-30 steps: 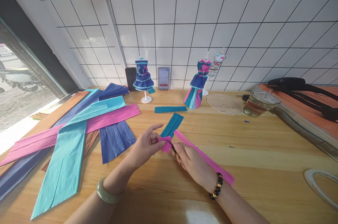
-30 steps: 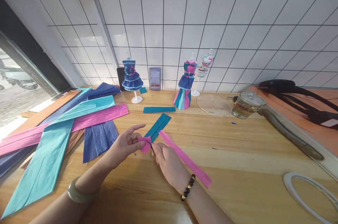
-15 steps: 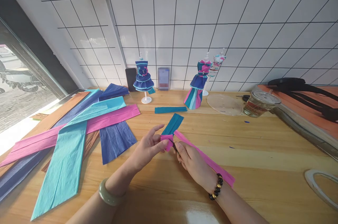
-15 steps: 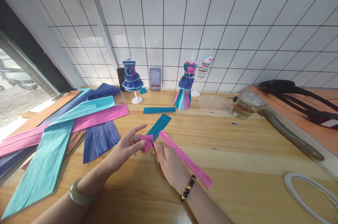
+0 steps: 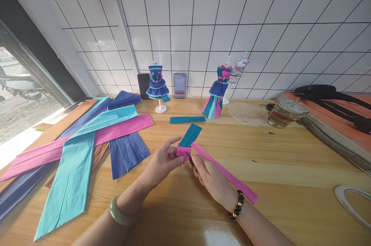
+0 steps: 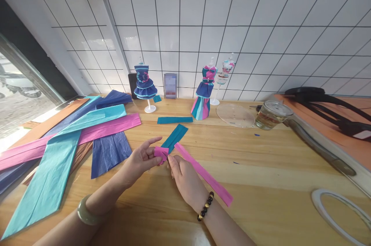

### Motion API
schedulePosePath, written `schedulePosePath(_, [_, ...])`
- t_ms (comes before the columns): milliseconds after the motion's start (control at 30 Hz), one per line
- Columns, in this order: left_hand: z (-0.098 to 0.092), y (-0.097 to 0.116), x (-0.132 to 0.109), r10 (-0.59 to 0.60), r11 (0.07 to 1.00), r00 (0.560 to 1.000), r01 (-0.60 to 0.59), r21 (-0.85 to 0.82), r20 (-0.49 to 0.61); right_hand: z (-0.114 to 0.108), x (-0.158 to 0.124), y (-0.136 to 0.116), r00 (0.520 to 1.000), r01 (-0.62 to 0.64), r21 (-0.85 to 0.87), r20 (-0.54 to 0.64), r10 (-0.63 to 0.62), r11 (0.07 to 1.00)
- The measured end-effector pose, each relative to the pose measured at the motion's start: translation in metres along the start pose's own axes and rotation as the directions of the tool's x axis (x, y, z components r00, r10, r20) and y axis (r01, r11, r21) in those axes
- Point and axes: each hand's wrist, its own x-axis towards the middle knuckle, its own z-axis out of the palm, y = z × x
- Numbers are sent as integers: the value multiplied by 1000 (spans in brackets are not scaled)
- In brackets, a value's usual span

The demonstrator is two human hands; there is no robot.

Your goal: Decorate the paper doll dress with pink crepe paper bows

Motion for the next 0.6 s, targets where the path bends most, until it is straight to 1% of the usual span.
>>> schedulePosePath(133, [0,-1,1,11,1000,999,-11,-3,42,-1,-1,-2,999,43,-15,12,-43,999])
schedulePosePath(233, [1,-1,1,13,1000,998,-13,3,56,0,0,-1,999,35,-8,21,-35,999])
schedulePosePath(400, [1,1,1,4,1000,999,-5,21,39,0,1,2,999,-9,20,37,8,1000])
schedulePosePath(600, [-1,4,0,-24,998,1000,23,56,11,-3,0,-1,999,-8,5,44,8,1000])
